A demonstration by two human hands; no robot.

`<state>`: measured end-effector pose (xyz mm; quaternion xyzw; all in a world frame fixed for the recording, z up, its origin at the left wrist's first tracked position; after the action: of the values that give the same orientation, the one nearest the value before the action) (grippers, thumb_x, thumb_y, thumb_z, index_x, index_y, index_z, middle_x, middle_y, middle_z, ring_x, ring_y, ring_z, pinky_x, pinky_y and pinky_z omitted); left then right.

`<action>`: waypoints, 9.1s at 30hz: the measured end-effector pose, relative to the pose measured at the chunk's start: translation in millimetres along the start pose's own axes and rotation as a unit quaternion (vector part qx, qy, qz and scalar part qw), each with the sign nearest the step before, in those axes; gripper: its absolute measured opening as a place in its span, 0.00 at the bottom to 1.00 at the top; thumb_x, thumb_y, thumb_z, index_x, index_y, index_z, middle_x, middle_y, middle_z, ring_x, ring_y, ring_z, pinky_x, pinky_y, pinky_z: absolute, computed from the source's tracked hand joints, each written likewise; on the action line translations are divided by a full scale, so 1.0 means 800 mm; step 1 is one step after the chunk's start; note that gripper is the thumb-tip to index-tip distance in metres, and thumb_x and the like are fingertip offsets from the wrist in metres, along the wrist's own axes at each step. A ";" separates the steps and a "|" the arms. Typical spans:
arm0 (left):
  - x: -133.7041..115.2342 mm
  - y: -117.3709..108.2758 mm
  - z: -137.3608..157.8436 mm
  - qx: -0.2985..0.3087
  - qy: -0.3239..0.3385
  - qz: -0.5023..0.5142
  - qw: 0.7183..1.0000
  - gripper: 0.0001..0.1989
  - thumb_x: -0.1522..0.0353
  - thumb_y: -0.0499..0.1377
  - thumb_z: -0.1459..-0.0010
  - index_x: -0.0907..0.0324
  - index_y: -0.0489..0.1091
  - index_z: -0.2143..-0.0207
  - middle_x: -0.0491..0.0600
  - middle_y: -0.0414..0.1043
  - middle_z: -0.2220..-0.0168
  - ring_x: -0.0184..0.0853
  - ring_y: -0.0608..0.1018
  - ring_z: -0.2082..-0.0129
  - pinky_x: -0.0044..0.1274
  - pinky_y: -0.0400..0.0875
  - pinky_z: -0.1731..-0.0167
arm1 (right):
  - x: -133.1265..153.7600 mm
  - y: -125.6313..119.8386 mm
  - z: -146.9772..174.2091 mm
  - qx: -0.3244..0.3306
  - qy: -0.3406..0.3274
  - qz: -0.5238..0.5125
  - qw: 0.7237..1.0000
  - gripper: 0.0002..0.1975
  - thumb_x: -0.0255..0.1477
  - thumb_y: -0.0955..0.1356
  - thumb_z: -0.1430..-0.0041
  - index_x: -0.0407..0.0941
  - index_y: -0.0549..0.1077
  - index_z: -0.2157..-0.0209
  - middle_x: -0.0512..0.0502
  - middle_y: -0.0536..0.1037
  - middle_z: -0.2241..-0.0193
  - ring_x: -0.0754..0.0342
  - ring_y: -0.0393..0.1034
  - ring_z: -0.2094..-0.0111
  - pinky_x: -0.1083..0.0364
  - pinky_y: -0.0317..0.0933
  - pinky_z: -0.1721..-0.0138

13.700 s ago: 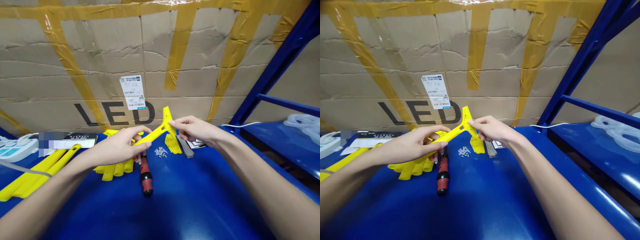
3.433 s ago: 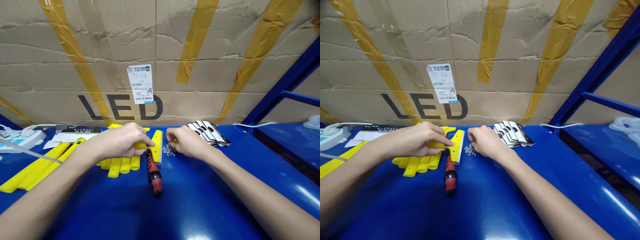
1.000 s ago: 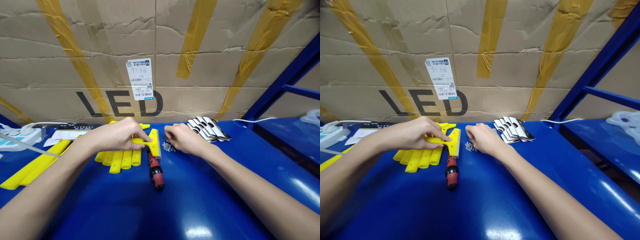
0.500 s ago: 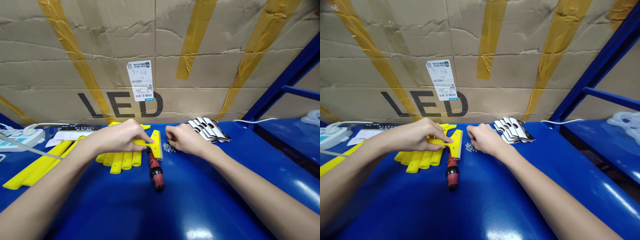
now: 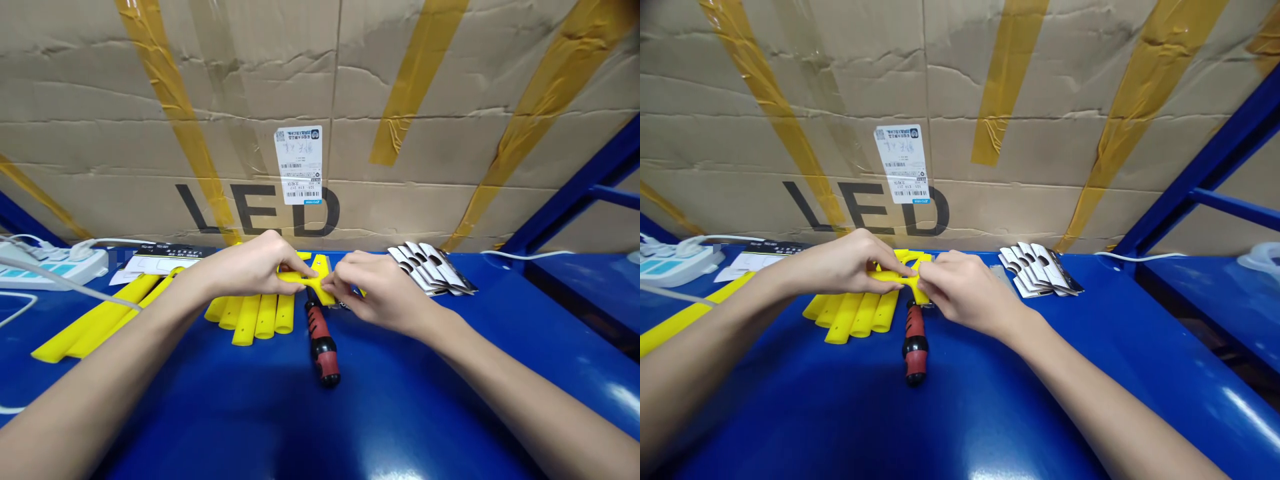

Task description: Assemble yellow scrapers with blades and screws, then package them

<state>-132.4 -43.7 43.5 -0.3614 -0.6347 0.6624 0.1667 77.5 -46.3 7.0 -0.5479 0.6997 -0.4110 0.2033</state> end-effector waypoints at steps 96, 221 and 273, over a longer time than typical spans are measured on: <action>-0.075 0.083 0.030 -0.217 -0.214 0.788 0.535 0.18 0.75 0.66 0.45 0.55 0.64 0.54 0.48 0.71 0.68 0.27 0.75 0.74 0.15 0.69 0.75 | -0.013 -0.022 0.038 -0.007 0.296 -0.255 0.920 0.05 0.27 0.70 0.44 0.44 0.80 0.68 0.48 0.81 0.71 0.55 0.69 0.71 0.55 0.63 0.68; -0.086 0.103 0.033 -0.115 -0.119 0.768 0.618 0.17 0.74 0.65 0.42 0.54 0.64 0.54 0.45 0.69 0.71 0.27 0.69 0.72 0.18 0.59 0.74 | -0.005 -0.007 0.029 -0.087 0.307 -0.342 0.884 0.22 0.38 0.78 0.53 0.47 0.77 0.57 0.50 0.73 0.65 0.58 0.59 0.72 0.57 0.55 0.70; -0.048 0.080 0.052 -0.308 -0.237 0.729 0.564 0.21 0.76 0.67 0.47 0.53 0.63 0.55 0.46 0.71 0.73 0.24 0.72 0.79 0.13 0.70 0.77 | 0.067 0.025 0.032 0.145 0.333 -0.060 0.930 0.11 0.25 0.67 0.46 0.48 0.69 0.59 0.48 0.75 0.69 0.52 0.69 0.70 0.55 0.56 0.70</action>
<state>-119.5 -108.8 -10.5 -0.5610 -0.3382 0.3848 -0.6502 67.6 -103.8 -14.7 -0.3846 0.6256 -0.6787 0.0108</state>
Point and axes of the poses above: each hand's wrist, its own z-axis away from the middle knuckle, its own y-axis out of the palm, x = y × z, the point moved 2 cm from there along -z, towards the middle knuckle
